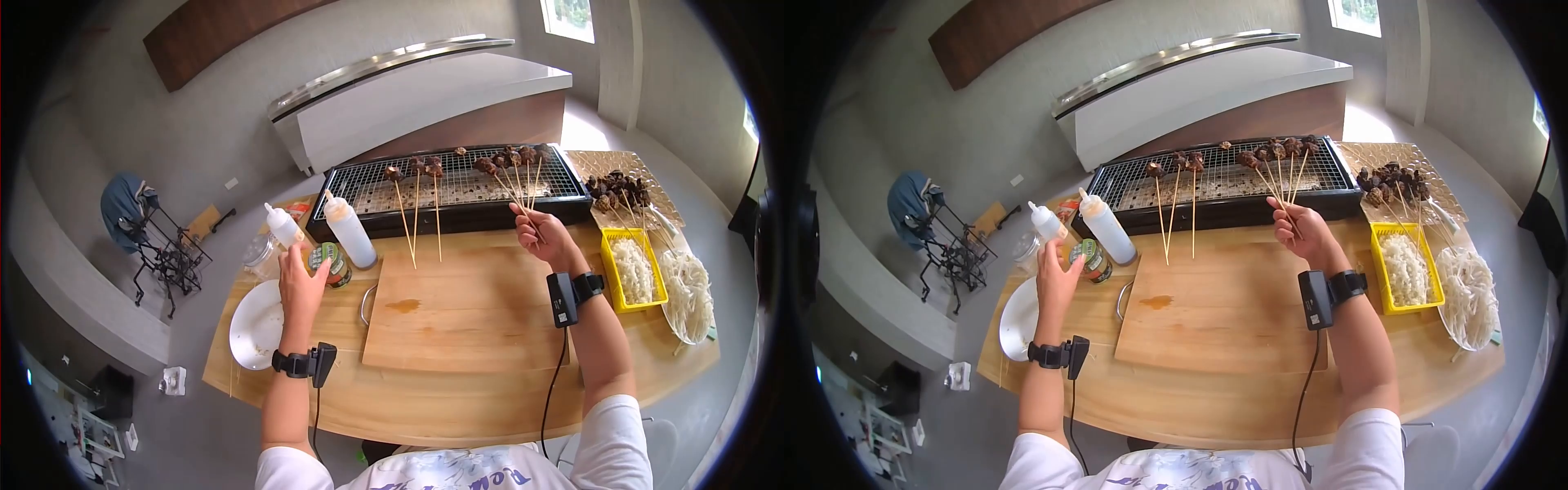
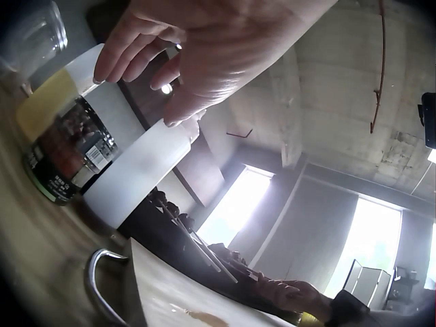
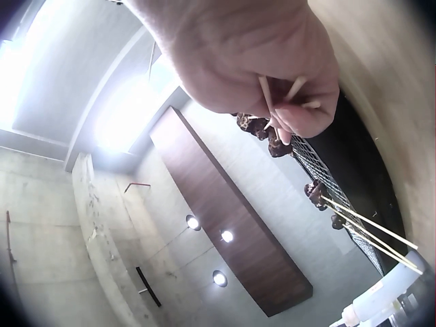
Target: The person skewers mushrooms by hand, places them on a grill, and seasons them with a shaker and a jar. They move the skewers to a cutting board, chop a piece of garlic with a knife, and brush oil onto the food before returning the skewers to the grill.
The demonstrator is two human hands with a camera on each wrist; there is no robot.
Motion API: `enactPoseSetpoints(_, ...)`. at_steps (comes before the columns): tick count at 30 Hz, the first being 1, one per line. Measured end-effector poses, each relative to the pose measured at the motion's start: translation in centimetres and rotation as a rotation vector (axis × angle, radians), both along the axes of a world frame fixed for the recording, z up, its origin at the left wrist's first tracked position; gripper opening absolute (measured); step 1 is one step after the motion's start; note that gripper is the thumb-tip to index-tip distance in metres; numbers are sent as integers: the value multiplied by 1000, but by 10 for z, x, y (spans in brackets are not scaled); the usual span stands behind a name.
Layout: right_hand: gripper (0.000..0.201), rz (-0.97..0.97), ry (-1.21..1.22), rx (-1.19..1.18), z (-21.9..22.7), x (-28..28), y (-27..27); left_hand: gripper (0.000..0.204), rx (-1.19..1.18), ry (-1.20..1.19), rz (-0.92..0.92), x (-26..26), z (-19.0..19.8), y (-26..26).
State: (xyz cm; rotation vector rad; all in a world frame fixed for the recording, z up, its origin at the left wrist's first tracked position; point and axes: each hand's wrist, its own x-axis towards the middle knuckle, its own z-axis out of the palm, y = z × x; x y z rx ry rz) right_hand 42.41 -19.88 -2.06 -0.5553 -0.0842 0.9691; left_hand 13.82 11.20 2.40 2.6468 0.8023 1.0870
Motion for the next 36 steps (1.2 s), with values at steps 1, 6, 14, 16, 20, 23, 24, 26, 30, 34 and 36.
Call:
enactPoseSetpoints(1,26,-4,-2,-1,-2,-1,0,48,13,-11,22,0,-8,7)
enactPoseSetpoints(6,27,-13,-18,-68,5,-8,1,74,-126,44,-22,12,-21,9)
enactPoseSetpoints(14,26,24,-40,-52,13,-14,8,97,-456,-179,-130,29,-56,39)
enactPoseSetpoints(16,26,-60,-6,-136,17,-16,12,99,-578,-293,-228,32,-68,47)
enactPoseSetpoints(20,25,8,27,-7,11,-12,14,98,-930,-461,-294,34,-58,30)
enactPoseSetpoints(23,22,-17,-55,-98,15,-15,11,85,-973,-505,-297,36,-64,35)
enactPoseSetpoints(24,22,-42,-119,-171,17,-18,10,78,-970,-488,-296,35,-65,38)
enactPoseSetpoints(26,23,-87,-185,-244,23,-26,9,58,-912,-463,-248,33,-63,36)
enactPoseSetpoints(30,26,-51,-259,-203,21,-26,0,57,-869,-534,-290,18,-49,33)
enactPoseSetpoints(34,28,30,-320,-80,-4,-9,-7,56,-836,-604,-444,1,-12,11)
enactPoseSetpoints(36,30,13,-336,-144,2,-21,-7,57,-777,-604,-480,-6,5,-4)
